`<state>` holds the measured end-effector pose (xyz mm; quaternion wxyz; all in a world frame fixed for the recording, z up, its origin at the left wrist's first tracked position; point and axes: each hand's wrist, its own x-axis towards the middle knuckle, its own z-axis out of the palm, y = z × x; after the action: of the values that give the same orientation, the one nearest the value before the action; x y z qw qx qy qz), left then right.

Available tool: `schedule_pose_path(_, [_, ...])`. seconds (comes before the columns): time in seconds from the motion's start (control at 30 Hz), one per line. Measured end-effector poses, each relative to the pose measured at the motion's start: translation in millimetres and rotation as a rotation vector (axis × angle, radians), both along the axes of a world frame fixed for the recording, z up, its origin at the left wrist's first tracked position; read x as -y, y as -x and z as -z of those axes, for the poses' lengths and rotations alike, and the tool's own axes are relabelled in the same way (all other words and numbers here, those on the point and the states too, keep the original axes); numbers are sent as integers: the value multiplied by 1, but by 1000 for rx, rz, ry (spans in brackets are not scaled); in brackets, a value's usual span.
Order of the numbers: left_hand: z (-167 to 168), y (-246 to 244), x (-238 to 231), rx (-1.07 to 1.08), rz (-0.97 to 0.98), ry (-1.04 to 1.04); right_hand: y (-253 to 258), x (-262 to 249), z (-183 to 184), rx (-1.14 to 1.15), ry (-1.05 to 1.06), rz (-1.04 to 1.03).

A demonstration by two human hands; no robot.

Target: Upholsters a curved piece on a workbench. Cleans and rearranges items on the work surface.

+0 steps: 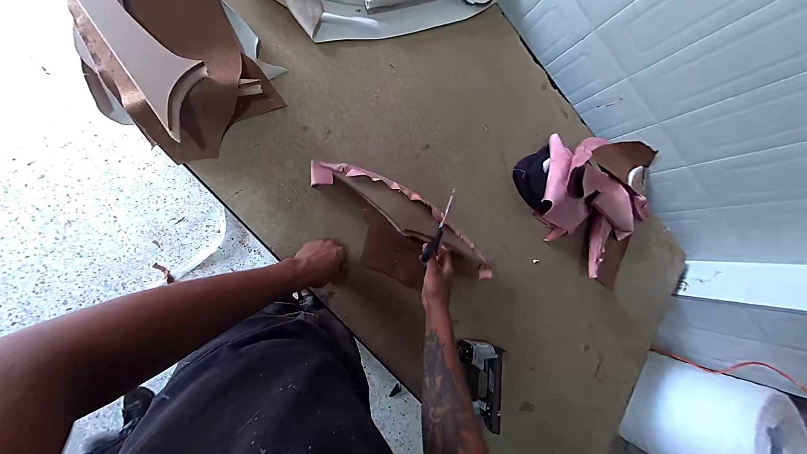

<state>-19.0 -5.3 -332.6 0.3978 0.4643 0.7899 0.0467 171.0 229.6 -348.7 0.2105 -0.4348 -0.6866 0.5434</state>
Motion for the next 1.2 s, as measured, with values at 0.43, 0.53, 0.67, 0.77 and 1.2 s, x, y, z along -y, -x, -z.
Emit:
schedule_pose_path(0.43, [-13,-7,99,-45,-265,-134,-83,151,-18,-104,797,-264])
schedule_pose_path(0.53, [-2,-13,46,169,-405,-151,-65,187,-6,-119,983,-221])
schedule_pose_path(0.67, [18,-11,-5,400,-582,-239,-22,194,6,-225,937,0])
schedule_pose_path(0.77, [27,-10,-36,565,-736,-280,1,193,7,-297,915,150])
schedule_pose_path(1.2, [40,2,-98,779,-828,-156,27,215,5,-435,933,377])
